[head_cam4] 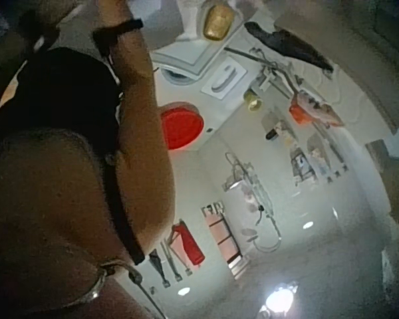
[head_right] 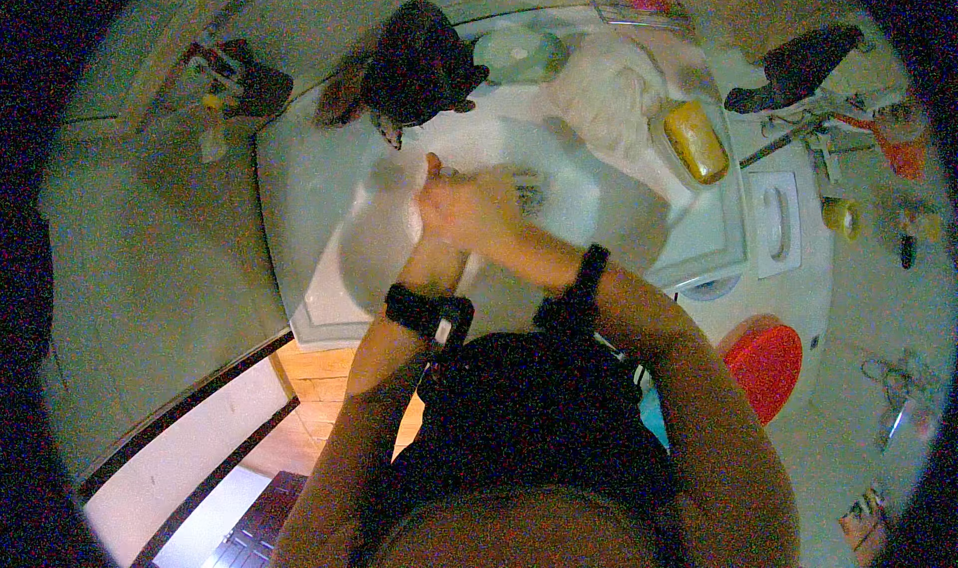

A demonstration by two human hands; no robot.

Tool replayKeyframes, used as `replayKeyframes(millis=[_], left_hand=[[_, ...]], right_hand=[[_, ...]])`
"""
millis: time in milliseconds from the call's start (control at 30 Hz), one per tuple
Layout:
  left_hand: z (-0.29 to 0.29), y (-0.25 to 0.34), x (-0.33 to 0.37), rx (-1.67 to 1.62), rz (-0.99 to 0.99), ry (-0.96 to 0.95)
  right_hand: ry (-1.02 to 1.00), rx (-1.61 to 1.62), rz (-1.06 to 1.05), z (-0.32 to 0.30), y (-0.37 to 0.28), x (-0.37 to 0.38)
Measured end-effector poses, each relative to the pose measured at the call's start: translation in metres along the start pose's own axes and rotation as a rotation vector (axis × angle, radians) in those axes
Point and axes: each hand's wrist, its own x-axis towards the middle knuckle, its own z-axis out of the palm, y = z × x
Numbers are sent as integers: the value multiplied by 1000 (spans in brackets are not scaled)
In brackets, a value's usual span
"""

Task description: Washing a mesh bag and a plastic container in a bathroom sink.

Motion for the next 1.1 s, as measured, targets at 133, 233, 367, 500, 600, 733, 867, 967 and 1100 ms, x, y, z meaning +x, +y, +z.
replayKeyframes(millis=[133,233,367,500,600,733,867,967,1100], left_hand=[[18,-23,5,247,61,421],[-4,-5,0,915,-292,610],[46,-14,-5,480,-105,664],[17,-16,-7,215,-40,597],[-8,-17,2,221,-45,578],[0,-20,-5,62,-133,486],[34,-7,-6,206,-210,520],[-13,-10,-11,48,-186,267],[-11,-16,-8,226,-25,422]], right_hand=[[72,167,224,29,44,-2],[-105,-137,139,45,7,-11],[-76,247,537,31,38,-8],[133,50,-80,19,7,0],[-96,247,395,52,53,-8],[-240,-64,468,69,40,-19],[-144,-515,97,59,35,-30],[143,371,418,36,11,-7],[-101,12,388,18,1,2]])
